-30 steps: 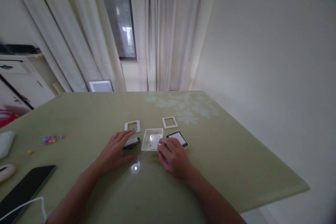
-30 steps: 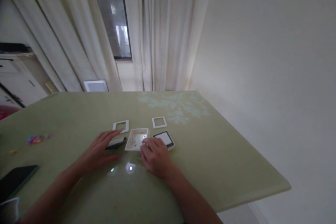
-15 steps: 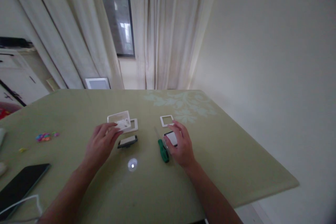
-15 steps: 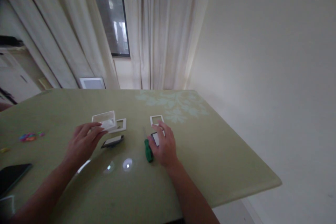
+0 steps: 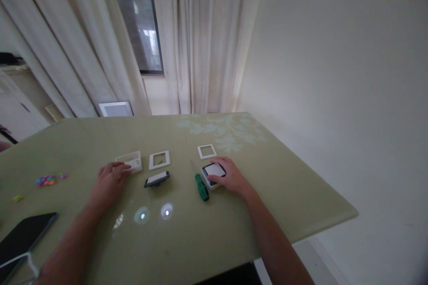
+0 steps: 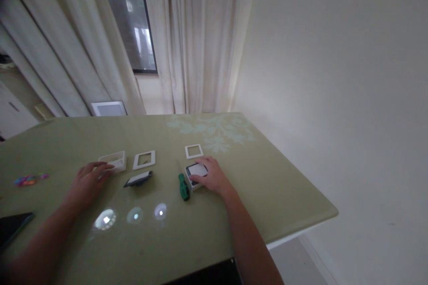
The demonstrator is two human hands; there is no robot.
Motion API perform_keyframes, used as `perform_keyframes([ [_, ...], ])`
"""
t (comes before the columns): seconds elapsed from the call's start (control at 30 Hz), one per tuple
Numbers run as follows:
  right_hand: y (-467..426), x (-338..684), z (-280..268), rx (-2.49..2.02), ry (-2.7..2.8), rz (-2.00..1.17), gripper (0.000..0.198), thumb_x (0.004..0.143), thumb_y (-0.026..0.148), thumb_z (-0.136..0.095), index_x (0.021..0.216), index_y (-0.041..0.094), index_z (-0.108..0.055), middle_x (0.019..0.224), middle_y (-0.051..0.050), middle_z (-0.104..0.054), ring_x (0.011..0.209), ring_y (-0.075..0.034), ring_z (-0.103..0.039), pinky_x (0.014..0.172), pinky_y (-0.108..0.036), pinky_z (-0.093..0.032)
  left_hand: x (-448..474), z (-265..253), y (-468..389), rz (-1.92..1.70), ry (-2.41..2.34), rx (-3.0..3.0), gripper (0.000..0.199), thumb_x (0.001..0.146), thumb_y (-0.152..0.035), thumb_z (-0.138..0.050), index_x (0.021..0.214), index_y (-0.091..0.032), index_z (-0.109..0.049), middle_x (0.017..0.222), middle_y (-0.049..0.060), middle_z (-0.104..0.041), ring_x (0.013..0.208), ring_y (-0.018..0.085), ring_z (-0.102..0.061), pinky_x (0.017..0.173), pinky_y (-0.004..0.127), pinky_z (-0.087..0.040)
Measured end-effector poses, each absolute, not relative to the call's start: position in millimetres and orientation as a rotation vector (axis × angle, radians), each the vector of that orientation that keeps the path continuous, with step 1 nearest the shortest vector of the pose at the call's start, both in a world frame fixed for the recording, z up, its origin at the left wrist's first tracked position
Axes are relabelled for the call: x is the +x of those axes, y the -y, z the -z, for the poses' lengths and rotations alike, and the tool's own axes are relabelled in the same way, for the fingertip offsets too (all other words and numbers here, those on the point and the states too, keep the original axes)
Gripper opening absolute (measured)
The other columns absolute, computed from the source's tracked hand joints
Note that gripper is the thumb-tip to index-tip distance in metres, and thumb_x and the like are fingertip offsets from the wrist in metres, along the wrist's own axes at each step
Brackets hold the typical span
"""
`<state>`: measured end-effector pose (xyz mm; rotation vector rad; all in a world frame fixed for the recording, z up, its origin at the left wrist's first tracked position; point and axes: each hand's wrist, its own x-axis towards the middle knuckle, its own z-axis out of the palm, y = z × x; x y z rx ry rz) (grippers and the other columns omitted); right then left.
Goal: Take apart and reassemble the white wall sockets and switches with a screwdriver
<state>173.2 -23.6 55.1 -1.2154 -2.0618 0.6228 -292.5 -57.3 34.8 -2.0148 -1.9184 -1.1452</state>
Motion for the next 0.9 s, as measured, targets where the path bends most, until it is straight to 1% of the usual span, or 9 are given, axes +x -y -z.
perform_keyframes([
  [0.07,23.6,173.4,-55.3,-1.239,2.06,-0.65,0.06,0.081,0.042,-0.094,0.134,0.024,-0.073,0.136,-0.011,-0.068,0.13,-0.029,-0.065,0.119,-0.047,-0.047,-287.9,-38.1,59.1,1.131,1.864,-2.001,0.032,0.101,-0.048,-0.053,0.101,-0.023,-0.073,0.103,0.011,-0.071,0.106,0.039,-0.068,0.099,0.061,-0.058],
  [0.13,24.1,172.1,-54.4,-1.276,2.046,-0.662,0.064,0.079,0.046,-0.096,0.133,0.022,-0.074,0.135,-0.012,-0.066,0.128,-0.03,-0.065,0.118,-0.049,-0.048,-276.3,-42.9,62.5,1.119,1.807,-1.985,0.031,0.105,-0.044,-0.05,0.112,-0.023,-0.072,0.116,0.012,-0.073,0.115,0.039,-0.068,0.108,0.062,-0.054],
  [0.2,24.8,170.4,-53.0,-1.305,2.031,-0.667,0.066,0.077,0.05,-0.096,0.133,0.023,-0.074,0.135,-0.012,-0.064,0.128,-0.031,-0.063,0.118,-0.051,-0.048,-254.3,-47.5,67.8,1.114,1.717,-2.003,0.03,0.108,-0.039,-0.049,0.122,-0.023,-0.071,0.127,0.013,-0.074,0.124,0.036,-0.067,0.114,0.059,-0.05],
  [0.27,25.2,169.9,-51.7,-1.316,2.025,-0.68,0.065,0.077,0.052,-0.096,0.133,0.025,-0.074,0.134,-0.011,-0.063,0.129,-0.031,-0.062,0.118,-0.051,-0.047,-222.5,-50.0,74.4,1.059,1.533,-2.111,0.028,0.108,-0.032,-0.053,0.128,-0.024,-0.071,0.131,0.013,-0.076,0.124,0.033,-0.069,0.114,0.052,-0.05],
  [0.33,24.5,171.6,-50.6,-1.315,2.024,-0.704,0.061,0.079,0.05,-0.096,0.131,0.027,-0.075,0.131,-0.01,-0.063,0.127,-0.029,-0.062,0.118,-0.051,-0.048,-187.5,-49.0,80.5,0.942,1.281,-2.279,0.029,0.108,-0.024,-0.054,0.13,-0.027,-0.072,0.128,0.01,-0.079,0.12,0.029,-0.072,0.109,0.045,-0.052],
  [0.47,21.3,178.0,-48.4,-1.31,2.021,-0.763,0.058,0.081,0.043,-0.094,0.133,0.027,-0.074,0.128,-0.008,-0.063,0.119,-0.026,-0.066,0.11,-0.046,-0.054,-147.9,-36.8,82.6,0.696,1.151,-2.429,0.045,0.103,-0.011,-0.054,0.141,-0.03,-0.07,0.145,0.009,-0.075,0.13,0.032,-0.07,0.11,0.046,-0.05],
  [0.57,19.7,179.7,-46.6,-1.318,2.009,-0.788,0.059,0.08,0.04,-0.094,0.134,0.026,-0.073,0.128,-0.008,-0.063,0.118,-0.026,-0.067,0.109,-0.046,-0.055,-158.7,-26.4,76.8,0.624,1.221,-2.442,0.055,0.094,-0.003,-0.053,0.138,-0.027,-0.073,0.141,0.012,-0.076,0.123,0.034,-0.073,0.103,0.048,-0.054],
  [0.73,20.0,176.6,-44.0,-1.341,1.99,-0.81,0.063,0.078,0.038,-0.096,0.135,0.025,-0.073,0.129,-0.008,-0.061,0.123,-0.027,-0.064,0.116,-0.048,-0.049,-185.9,-24.0,71.9,0.561,1.292,-2.45,0.043,0.093,-0.005,-0.053,0.122,-0.023,-0.079,0.121,0.013,-0.082,0.113,0.035,-0.075,0.096,0.048,-0.057],
  [0.9,21.3,173.8,-43.0,-1.379,1.967,-0.824,0.065,0.076,0.04,-0.097,0.135,0.026,-0.073,0.128,-0.009,-0.058,0.125,-0.029,-0.062,0.117,-0.05,-0.049,-178.4,-29.0,73.5,0.545,1.369,-2.402,0.04,0.093,-0.006,-0.053,0.116,-0.023,-0.08,0.116,0.014,-0.081,0.113,0.035,-0.074,0.095,0.047,-0.057],
])
